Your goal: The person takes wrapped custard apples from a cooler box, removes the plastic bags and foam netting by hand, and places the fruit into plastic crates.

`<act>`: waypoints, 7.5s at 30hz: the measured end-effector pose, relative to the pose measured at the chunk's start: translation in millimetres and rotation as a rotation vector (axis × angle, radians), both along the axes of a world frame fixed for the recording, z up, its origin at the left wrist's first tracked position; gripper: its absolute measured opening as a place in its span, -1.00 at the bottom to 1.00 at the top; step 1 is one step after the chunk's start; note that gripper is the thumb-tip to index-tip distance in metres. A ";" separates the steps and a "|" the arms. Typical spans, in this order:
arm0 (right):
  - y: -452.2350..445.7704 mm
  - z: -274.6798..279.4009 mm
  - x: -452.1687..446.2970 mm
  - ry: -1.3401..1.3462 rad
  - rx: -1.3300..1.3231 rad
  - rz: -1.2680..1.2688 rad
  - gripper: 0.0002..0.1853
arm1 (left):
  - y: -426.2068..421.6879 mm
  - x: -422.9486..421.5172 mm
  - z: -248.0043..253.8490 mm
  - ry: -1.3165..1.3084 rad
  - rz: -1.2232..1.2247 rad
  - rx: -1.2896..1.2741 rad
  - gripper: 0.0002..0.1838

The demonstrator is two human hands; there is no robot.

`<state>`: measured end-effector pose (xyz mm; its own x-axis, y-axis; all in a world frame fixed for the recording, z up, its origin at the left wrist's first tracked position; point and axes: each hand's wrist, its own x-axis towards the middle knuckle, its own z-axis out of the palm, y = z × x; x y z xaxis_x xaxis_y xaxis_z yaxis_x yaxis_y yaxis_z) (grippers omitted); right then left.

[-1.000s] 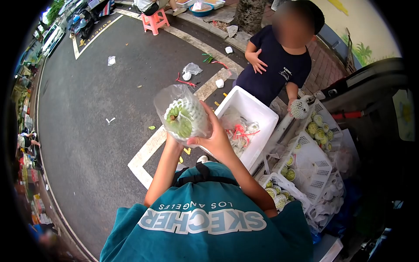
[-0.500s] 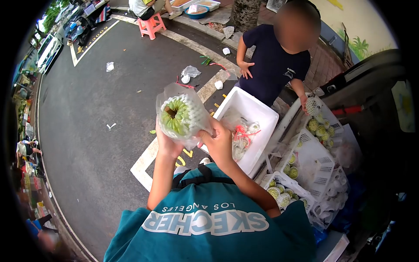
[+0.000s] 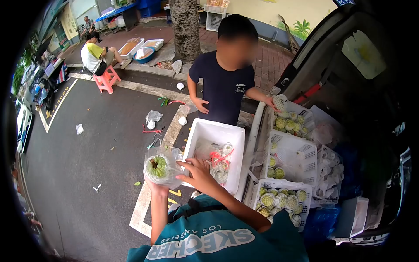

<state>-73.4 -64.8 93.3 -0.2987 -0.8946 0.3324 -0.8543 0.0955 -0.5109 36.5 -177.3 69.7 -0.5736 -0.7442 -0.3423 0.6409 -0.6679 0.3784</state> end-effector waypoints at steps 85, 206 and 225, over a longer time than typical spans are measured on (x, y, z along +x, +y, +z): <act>152.2 -11.7 -73.8 -1.149 -0.698 -0.950 -0.28 | 129.0 -158.3 -24.9 -0.073 -1.128 -0.501 -0.52; 55.9 -326.4 -157.0 -0.844 0.554 -0.174 -0.77 | -80.5 -70.8 -359.1 -1.706 -0.289 -1.391 -0.41; -46.2 -541.0 -104.1 -0.719 1.401 -0.234 -0.36 | -83.4 -69.9 -360.1 -1.679 -0.350 -1.306 -0.50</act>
